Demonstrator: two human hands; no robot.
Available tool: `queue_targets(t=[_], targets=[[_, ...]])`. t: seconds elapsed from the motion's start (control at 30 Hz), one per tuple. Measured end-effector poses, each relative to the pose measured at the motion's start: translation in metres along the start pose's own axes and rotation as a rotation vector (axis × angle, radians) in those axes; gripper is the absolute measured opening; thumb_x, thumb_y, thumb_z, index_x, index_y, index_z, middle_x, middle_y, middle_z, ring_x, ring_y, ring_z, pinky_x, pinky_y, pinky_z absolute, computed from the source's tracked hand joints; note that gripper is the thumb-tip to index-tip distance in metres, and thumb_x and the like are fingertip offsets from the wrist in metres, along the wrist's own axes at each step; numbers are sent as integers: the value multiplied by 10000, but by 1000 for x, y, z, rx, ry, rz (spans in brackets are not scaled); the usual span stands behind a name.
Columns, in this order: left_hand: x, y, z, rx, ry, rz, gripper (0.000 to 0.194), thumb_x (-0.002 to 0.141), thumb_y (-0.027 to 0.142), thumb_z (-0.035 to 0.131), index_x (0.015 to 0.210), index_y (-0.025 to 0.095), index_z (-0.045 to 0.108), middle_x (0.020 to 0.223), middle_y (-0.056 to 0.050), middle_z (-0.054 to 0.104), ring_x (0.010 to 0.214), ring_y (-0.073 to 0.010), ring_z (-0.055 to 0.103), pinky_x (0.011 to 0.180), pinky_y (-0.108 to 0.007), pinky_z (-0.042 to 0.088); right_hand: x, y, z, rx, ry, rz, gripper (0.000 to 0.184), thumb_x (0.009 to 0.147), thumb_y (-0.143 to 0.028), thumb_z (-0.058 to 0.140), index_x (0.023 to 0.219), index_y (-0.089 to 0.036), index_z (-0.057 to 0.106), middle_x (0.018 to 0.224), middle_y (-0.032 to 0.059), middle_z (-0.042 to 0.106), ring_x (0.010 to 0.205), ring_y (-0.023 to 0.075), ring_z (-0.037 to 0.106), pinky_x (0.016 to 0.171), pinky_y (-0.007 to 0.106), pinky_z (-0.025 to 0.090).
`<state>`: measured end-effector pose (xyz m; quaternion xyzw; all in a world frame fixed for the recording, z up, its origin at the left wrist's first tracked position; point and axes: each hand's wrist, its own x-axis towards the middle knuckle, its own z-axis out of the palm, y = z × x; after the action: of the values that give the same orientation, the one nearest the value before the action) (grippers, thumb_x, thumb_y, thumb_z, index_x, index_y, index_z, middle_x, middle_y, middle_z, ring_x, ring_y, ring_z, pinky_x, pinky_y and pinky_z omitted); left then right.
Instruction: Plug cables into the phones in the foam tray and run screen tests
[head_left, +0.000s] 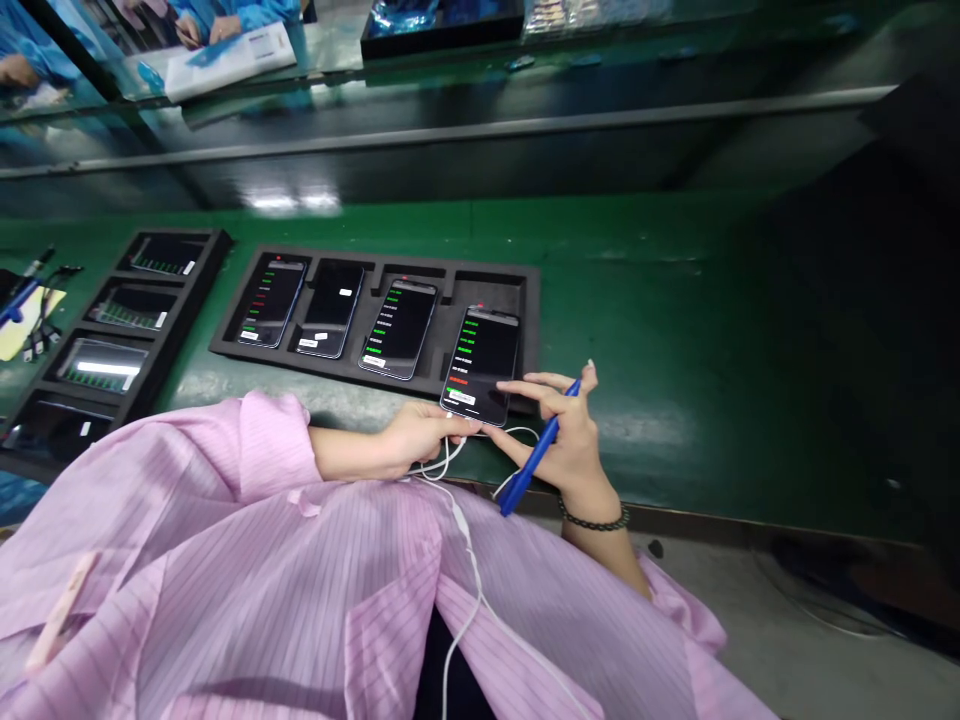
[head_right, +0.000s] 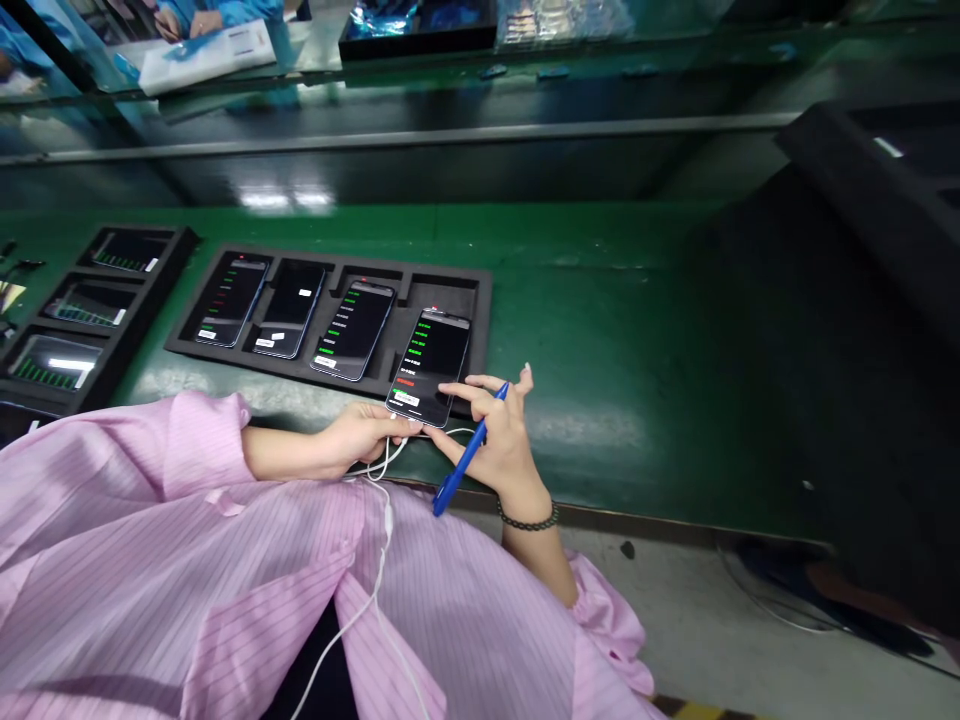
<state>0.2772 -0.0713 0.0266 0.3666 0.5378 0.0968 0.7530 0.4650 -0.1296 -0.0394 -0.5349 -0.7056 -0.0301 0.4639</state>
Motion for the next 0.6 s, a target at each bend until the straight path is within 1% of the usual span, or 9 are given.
queue_targets(t=[0.1,0.2,0.27,0.33,0.4,0.47,0.53,0.6], targets=[[0,1,3,-28,9,-2,351,802,179,767,525,125,559,423,68,426,355,-15,229,415,-247,68,-1,1,0,-6,-22,19,285,827,-355,715,990,-282,493,974,23,728,1000,297,694,1169,729,265],[1,2,2,-47,-8,-10,330,775,165,781,534,121,561,450,64,445,364,-14,239,421,-245,75,-3,0,1,-20,-46,56,270,826,-379,699,981,-283,501,960,19,729,1004,296,693,1188,723,225],[2,1,0,-46,-40,-4,359,745,214,826,531,127,552,447,73,426,363,-13,236,421,-247,71,-3,0,1,-25,-49,62,256,832,-390,687,959,-284,492,950,19,732,1005,300,692,1193,725,202],[3,-2,-2,-38,-78,11,412,710,309,876,533,133,548,440,83,402,363,-12,224,421,-250,61,-3,-1,2,-34,-59,60,247,843,-401,674,951,-286,484,930,18,729,1016,307,688,1193,729,189],[4,-4,-5,-27,-102,28,467,677,404,904,535,138,547,429,90,374,367,-12,212,424,-253,53,-3,-1,2,-54,-75,49,244,851,-412,661,998,-290,509,891,14,709,1034,312,677,1191,739,163],[6,-7,-7,-16,-110,29,501,660,456,913,536,144,541,421,92,358,371,-14,203,429,-257,45,-2,-1,3,-98,-85,51,311,854,-431,647,1109,-291,538,876,22,685,1059,323,657,1179,765,111],[7,-8,-8,-4,-123,13,507,657,470,916,541,147,542,417,88,362,371,-16,206,431,-262,42,-1,-1,3,-140,-87,70,414,850,-455,633,1209,-280,523,931,45,688,1092,339,630,1158,792,57],[8,-8,-9,4,-146,4,471,666,474,911,583,137,591,418,88,371,369,-16,201,430,-267,36,-1,-1,4,-153,-91,89,465,845,-458,626,1249,-272,488,1009,64,703,1123,347,609,1150,801,29]])
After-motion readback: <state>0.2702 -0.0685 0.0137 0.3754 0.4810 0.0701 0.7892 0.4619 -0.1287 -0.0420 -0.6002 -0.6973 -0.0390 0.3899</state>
